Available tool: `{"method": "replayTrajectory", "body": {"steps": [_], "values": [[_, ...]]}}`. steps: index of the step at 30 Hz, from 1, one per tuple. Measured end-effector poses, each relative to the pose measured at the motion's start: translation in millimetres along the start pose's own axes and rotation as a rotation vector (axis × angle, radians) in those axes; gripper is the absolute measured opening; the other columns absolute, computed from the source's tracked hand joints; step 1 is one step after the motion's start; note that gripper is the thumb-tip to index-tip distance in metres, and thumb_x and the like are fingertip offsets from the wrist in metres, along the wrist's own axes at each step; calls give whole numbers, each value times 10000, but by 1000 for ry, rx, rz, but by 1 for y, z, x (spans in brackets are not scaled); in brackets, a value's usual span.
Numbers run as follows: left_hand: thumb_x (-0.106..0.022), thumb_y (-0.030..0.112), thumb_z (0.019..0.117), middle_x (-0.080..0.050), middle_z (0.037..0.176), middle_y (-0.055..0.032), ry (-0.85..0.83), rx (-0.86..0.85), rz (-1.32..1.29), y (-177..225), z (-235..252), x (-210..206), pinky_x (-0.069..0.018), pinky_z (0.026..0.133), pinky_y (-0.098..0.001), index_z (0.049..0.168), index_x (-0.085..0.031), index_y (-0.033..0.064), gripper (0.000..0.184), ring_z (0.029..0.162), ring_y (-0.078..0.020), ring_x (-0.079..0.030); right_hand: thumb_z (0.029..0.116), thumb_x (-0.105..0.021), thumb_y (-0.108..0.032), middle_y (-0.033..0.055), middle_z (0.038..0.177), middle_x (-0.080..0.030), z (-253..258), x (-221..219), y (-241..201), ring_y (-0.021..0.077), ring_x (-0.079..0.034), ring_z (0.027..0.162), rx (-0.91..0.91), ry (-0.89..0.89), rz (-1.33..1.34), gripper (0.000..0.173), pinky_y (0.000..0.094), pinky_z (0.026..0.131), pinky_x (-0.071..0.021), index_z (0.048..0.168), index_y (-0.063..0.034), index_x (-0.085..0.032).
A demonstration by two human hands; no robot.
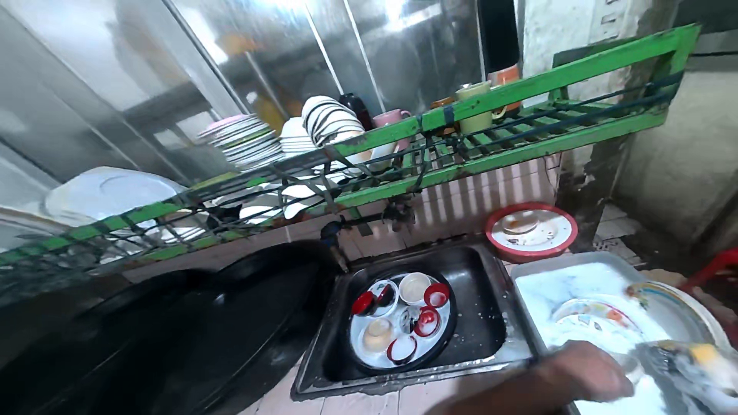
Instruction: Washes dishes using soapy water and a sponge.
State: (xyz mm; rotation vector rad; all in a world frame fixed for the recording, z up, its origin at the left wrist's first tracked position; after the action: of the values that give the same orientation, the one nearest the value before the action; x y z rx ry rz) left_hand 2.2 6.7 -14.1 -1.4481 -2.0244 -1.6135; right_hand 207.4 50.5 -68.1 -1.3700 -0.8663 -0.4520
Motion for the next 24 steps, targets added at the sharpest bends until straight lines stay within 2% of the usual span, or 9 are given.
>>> {"method": "replayTrajectory", "body": {"steps": [2, 6, 10, 11, 12, 15, 18, 21, 24], "values": [[-544, 122, 1023, -654, 1192, -287, 23, 95, -93, -3, -1, 13, -445, 1013, -562, 1156, -668, -116, 299, 1167, -389, -606, 929, -696, -209, 382, 1376, -536, 1, -1, 6, 538, -536, 1279, -11, 16, 1, 574, 684, 1071, -406, 1388, 97, -540], [-561, 91, 1003, -571, 1359, -293, -13, 227, -21, -9, 11, 35, -411, 1087, -564, 1345, -565, -93, 388, 1293, -398, -541, 888, -766, -166, 358, 1356, -562, -1, 2, 0, 524, -558, 1254, -76, 64, -12, 554, 669, 1057, -429, 1336, 104, -581], [-567, 98, 984, -592, 1160, -202, 12, 345, -168, -25, 27, 38, -487, 834, -464, 1374, -508, -24, 413, 970, -277, -578, 889, -767, -189, 307, 1350, -591, 1, 2, -3, 464, -582, 1255, -100, 80, 18, 535, 632, 1065, -446, 1332, 63, -605], [-579, 110, 967, -596, 1167, -197, 37, 366, -171, -28, 31, 38, -493, 834, -471, 1377, -507, -7, 433, 980, -280, -585, 891, -768, -196, 302, 1360, -585, 1, 2, -3, 456, -584, 1255, -109, 74, 27, 548, 623, 1068, -448, 1344, 58, -596], [-604, 121, 956, -605, 1262, -222, 65, 384, -163, -28, 34, 40, -496, 935, -511, 1406, -508, 0, 476, 1108, -319, -605, 895, -767, -209, 289, 1375, -581, 2, 2, -3, 443, -583, 1264, -123, 63, 30, 558, 613, 1076, -448, 1358, 47, -589], [-654, 129, 947, -576, 1379, -232, 181, 359, -241, -32, 44, 37, -448, 1074, -518, 1445, -497, 20, 534, 1277, -335, -564, 903, -753, -223, 268, 1393, -577, 1, 4, -5, 422, -577, 1278, -145, 54, 53, 563, 589, 1091, -442, 1374, 32, -581], [-582, 179, 1026, -539, 1446, -245, 109, 297, -186, -26, 44, 19, -394, 1133, -529, 1528, -429, 42, 543, 1350, -354, -522, 891, -759, -196, 282, 1371, -587, -2, 6, -7, 427, -589, 1258, -116, 113, 120, 554, 584, 1083, -449, 1356, 51, -588], [-532, 137, 1035, -556, 1424, -255, 95, 183, -216, -14, 39, -8, -408, 1129, -511, 1527, -418, 3, 522, 1328, -347, -545, 861, -783, -195, 290, 1341, -606, -1, 7, -6, 417, -602, 1243, -67, 259, 230, 569, 562, 1084, -457, 1334, 65, -602], [-588, 16, 957, -606, 1308, -223, 213, 172, -567, 0, 34, -17, -516, 982, -444, 1486, -422, -10, 555, 1137, -272, -631, 859, -772, -198, 278, 1338, -604, -9, -1, -25, 369, -603, 1243, -25, 403, 421, 594, 509, 1089, -469, 1353, 71, -579]]}}
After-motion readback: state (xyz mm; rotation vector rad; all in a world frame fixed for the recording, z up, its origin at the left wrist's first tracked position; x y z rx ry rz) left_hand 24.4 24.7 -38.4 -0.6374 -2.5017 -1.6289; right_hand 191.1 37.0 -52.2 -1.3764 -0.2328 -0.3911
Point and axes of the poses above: each hand's wrist, its own z-axis towards the middle knuckle, its own x-axis out of the back of the hand, y = z × x, the point moved 3 cm from there along z, towards the middle knuckle
